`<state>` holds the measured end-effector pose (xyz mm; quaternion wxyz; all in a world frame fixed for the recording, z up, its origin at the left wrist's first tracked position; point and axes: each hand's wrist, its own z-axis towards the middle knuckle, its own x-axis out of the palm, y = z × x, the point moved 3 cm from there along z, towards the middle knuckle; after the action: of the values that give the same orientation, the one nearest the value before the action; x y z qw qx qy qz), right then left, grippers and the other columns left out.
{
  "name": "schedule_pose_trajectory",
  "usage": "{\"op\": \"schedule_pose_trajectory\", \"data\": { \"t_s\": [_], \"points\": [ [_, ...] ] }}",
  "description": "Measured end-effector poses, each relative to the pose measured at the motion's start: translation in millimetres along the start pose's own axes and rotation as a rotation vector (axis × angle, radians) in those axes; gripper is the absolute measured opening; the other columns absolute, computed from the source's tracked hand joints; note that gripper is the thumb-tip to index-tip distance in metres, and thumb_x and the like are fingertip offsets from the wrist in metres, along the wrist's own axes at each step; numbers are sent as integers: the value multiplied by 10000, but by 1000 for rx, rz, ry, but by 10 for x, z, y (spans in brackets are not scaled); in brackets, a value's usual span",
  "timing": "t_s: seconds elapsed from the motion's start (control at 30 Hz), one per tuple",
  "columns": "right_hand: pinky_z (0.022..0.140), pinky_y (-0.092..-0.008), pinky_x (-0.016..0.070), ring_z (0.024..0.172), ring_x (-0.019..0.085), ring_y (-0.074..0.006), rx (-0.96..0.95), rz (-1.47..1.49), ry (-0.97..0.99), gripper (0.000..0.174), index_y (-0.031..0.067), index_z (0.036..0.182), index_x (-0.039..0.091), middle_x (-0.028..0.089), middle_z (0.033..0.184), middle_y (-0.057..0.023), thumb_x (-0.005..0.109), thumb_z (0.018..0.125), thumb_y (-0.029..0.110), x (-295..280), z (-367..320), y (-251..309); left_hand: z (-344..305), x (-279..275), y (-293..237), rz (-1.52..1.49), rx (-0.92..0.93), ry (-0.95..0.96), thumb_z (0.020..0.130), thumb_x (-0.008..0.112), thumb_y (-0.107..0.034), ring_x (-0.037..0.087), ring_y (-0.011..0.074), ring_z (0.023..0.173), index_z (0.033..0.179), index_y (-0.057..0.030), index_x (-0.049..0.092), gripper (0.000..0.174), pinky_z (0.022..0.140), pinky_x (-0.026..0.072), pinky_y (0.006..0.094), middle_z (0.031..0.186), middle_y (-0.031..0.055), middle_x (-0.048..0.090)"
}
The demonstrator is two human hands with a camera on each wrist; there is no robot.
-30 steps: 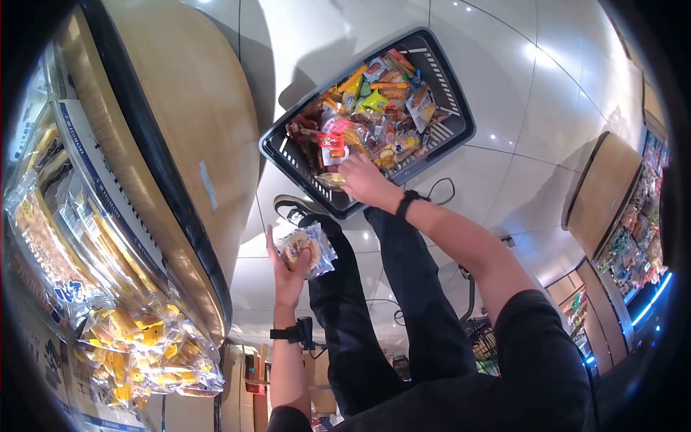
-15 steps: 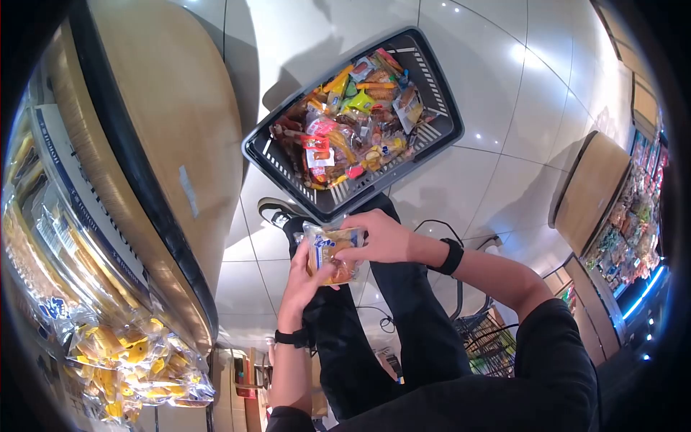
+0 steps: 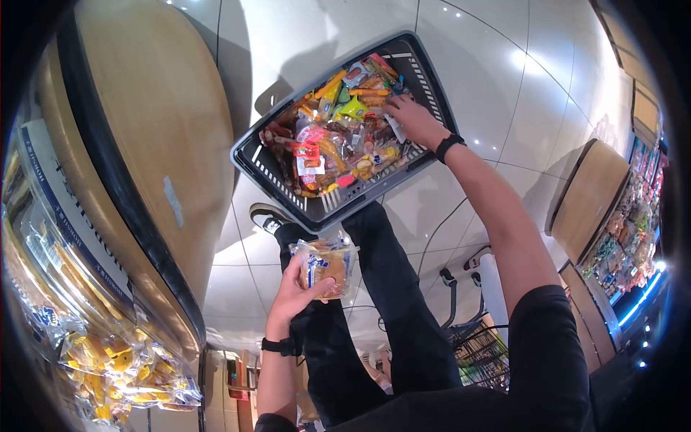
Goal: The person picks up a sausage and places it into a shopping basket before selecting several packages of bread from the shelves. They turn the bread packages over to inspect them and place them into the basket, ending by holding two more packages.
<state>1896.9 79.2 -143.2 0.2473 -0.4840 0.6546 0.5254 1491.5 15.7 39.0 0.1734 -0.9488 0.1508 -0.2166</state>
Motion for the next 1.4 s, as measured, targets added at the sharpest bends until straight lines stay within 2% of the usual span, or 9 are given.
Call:
{"op": "schedule_pose_trajectory", "data": {
  "t_s": [0.03, 0.27, 0.57, 0.77, 0.93, 1.03, 1.23, 1.33, 1.4],
  "points": [
    [910, -417, 515, 1142, 561, -304, -62, -110, 83, 352, 54, 1163, 596, 588, 1187, -122, 613, 815, 15, 27, 15, -7, -30, 64, -81, -63, -76, 19, 815, 807, -29, 603, 144, 1100, 1385, -38, 505, 645, 969, 492, 301, 1205, 47, 616],
    [931, -383, 495, 1150, 559, -282, -122, -279, 301, 374, 76, 1210, 566, 589, 1213, -93, 618, 841, 49, -119, 43, -73, -50, 120, 82, -18, -18, 50, 815, 809, -31, 577, 138, 1131, 1388, -45, 505, 649, 973, 480, 293, 1230, 43, 594],
    [954, -392, 440, 1197, 501, -287, -108, -324, 245, 452, 50, 1174, 563, 581, 1173, -93, 671, 736, 21, -105, -32, 16, -62, 111, 146, -32, -28, 45, 818, 807, -32, 573, 138, 1138, 1383, -46, 509, 639, 984, 472, 299, 1258, 44, 587],
    [1081, -424, 395, 1135, 564, -291, -230, -268, 30, 310, 43, 1126, 548, 595, 1068, -119, 577, 819, 16, -279, -305, 3, -48, 42, 199, -60, -15, 36, 815, 807, -26, 582, 142, 1131, 1384, -46, 507, 643, 988, 470, 302, 1245, 45, 595],
    [1108, -451, 386, 1060, 589, -301, -202, -200, 137, 233, 39, 1073, 532, 603, 961, -109, 537, 841, 14, -710, -451, 348, -158, 16, 172, -106, -120, 8, 835, 793, -53, 630, 132, 1050, 1386, -48, 495, 627, 817, 565, 271, 1198, 51, 627],
    [980, -430, 447, 958, 596, -288, -301, -108, 55, 199, 47, 1023, 568, 603, 906, -97, 555, 825, 50, -999, -478, 828, -127, 21, 100, -80, -70, 22, 848, 784, -69, 654, 135, 1012, 1387, -53, 490, 614, 723, 587, 258, 1177, 58, 639],
    [883, -376, 454, 929, 601, -243, -357, -138, 261, 206, 48, 997, 630, 616, 912, -68, 591, 803, 105, -240, -448, 1335, -91, 87, 109, -140, -108, 60, 847, 786, -79, 668, 138, 970, 1402, -68, 476, 635, 636, 592, 255, 1161, 63, 645],
    [874, -349, 446, 971, 587, -230, -384, -364, 216, 180, 41, 943, 667, 613, 938, -62, 604, 790, 112, 123, -303, 1316, -116, 97, 180, -131, -105, 40, 837, 798, -86, 649, 141, 1016, 1397, -60, 488, 641, 722, 587, 259, 1195, 66, 620],
    [881, -360, 441, 1033, 562, -228, -369, -385, 148, 167, 44, 910, 689, 612, 971, -61, 613, 783, 119, 249, -223, 1248, -123, 37, 299, 53, 84, -16, 828, 810, -89, 616, 144, 1081, 1393, -54, 499, 646, 820, 566, 269, 1240, 66, 584]
  ]
}}
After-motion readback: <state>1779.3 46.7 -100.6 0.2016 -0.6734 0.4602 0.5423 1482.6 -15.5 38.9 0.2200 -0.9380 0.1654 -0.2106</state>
